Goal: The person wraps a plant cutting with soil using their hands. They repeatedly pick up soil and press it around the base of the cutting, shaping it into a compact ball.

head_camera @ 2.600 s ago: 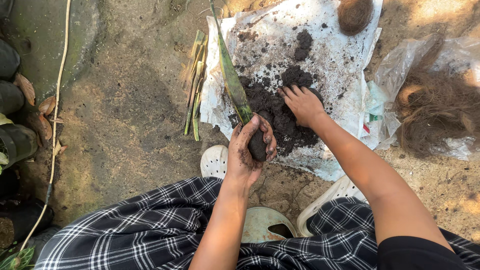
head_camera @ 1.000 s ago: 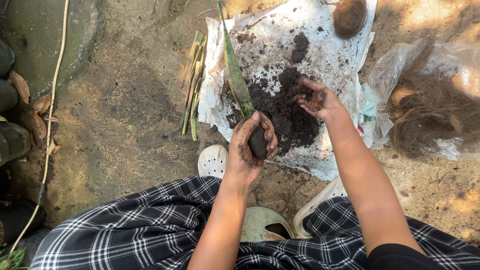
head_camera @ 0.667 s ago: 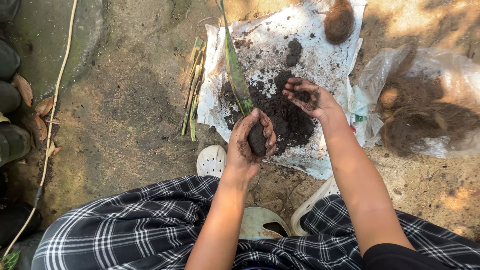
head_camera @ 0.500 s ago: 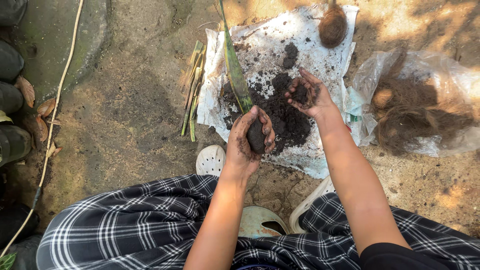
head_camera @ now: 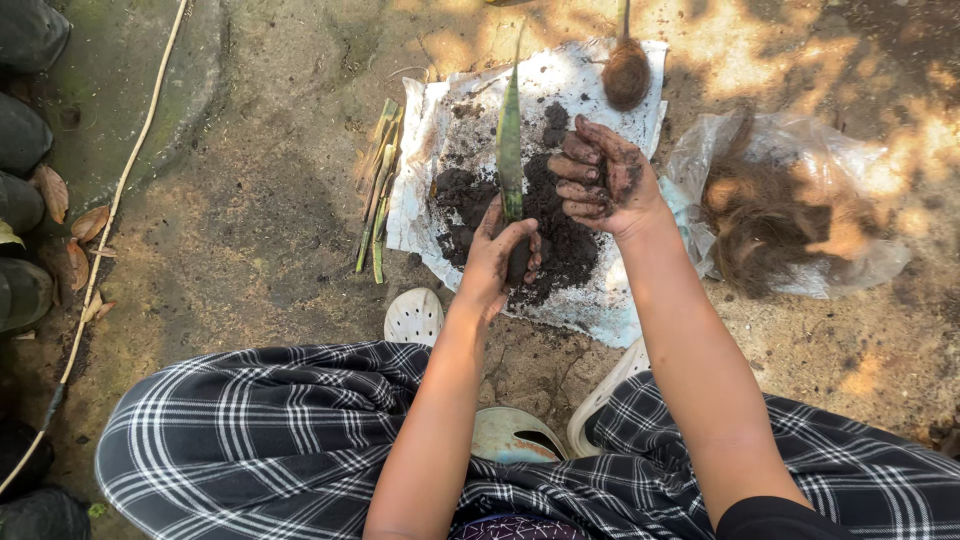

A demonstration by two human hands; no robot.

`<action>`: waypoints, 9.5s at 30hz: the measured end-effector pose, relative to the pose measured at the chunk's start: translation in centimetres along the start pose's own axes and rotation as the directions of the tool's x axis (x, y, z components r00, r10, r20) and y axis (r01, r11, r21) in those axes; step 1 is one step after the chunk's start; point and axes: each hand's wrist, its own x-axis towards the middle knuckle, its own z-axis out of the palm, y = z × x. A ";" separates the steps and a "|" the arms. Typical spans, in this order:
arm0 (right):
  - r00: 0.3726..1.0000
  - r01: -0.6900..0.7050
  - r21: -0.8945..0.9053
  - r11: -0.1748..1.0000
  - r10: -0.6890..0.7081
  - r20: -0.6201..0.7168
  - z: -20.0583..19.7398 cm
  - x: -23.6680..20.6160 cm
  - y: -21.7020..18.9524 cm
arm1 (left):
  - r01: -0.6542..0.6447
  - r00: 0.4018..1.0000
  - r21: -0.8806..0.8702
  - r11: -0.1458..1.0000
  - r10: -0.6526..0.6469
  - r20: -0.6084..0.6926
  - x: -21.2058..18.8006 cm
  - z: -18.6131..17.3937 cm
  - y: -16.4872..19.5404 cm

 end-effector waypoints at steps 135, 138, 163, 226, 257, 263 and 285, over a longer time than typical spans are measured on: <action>0.693 0.139 -0.968 0.208 -0.719 -0.055 4.4 -8.0 5.7 | -0.013 0.984 -0.339 0.941 0.072 0.163 0.7 3.7 0.3; 0.692 0.067 -0.975 0.211 -0.714 -0.107 3.3 -7.9 5.8 | 0.081 0.948 -0.471 0.878 0.078 0.307 1.2 2.9 -0.1; 0.674 -0.169 -0.865 -0.472 -0.696 0.248 8.3 -6.7 9.1 | -0.287 0.949 0.150 0.946 0.302 -0.094 2.2 3.1 -2.7; 0.736 -0.133 -0.926 -0.355 -0.660 0.147 7.7 -8.1 6.4 | -0.223 0.975 0.009 0.975 0.223 -0.012 1.9 3.5 -2.4; 0.842 0.125 -0.933 0.338 -0.533 -0.080 3.5 -10.6 3.8 | -0.218 0.970 -0.189 0.957 0.235 0.069 0.5 4.0 -0.8; 0.772 0.157 -0.934 0.322 -0.630 -0.087 3.1 -10.1 3.6 | -0.155 0.980 -0.205 0.966 0.178 0.094 -0.1 4.5 0.0; 0.784 0.132 -0.947 0.292 -0.616 -0.080 4.5 -8.5 5.1 | -0.315 0.949 -0.315 0.895 0.307 -0.077 1.2 3.4 -0.4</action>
